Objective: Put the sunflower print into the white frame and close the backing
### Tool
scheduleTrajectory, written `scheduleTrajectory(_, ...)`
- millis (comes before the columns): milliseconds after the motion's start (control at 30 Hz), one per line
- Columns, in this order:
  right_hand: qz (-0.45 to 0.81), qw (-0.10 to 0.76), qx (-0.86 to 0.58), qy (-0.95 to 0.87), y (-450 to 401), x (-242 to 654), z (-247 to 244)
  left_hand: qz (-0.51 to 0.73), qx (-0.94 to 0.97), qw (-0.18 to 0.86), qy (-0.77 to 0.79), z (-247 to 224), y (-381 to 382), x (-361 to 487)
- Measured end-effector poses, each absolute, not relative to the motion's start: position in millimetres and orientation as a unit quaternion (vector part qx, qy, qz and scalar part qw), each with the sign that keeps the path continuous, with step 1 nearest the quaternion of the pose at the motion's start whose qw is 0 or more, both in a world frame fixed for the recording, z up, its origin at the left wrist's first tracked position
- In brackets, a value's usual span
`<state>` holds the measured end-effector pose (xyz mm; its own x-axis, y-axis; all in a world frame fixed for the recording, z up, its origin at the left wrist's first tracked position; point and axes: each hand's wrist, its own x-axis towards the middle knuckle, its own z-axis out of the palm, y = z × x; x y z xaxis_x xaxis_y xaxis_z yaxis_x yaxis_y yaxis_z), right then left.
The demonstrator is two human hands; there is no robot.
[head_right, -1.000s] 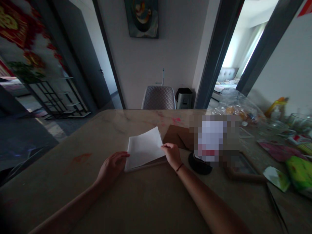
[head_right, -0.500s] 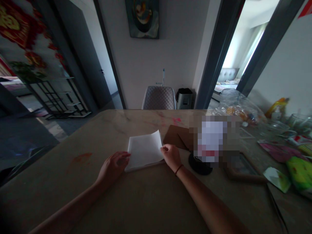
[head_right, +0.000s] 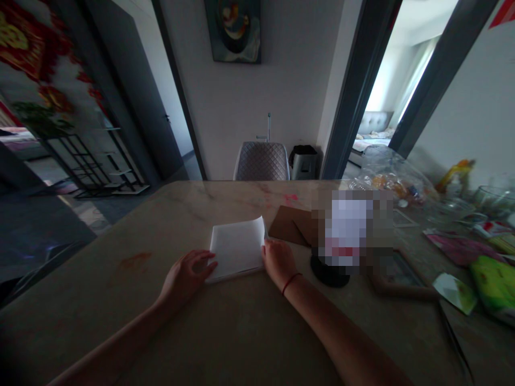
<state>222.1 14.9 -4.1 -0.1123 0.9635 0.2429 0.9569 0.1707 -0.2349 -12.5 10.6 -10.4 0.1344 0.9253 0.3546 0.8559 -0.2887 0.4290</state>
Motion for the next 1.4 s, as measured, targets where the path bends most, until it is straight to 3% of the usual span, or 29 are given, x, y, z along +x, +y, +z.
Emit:
scheduleTrajectory(233,-0.025,0.209,-0.639,-0.739,22,228,-16,0.285,0.747,0.064,0.597,-10,10,-12)
scheduleTrajectory(833,0.048,0.268,-0.585,-0.764,28,234,-30,0.211,0.787,0.010,0.580,-13,11,-11)
scheduleTrajectory(1167,0.055,0.235,-0.559,-0.793,25,237,-25,0.215,0.783,0.009,0.583,-11,9,-10)
scheduleTrajectory(1400,0.001,0.326,-0.602,-0.729,33,241,-34,0.213,0.782,0.015,0.585,-11,9,-10)
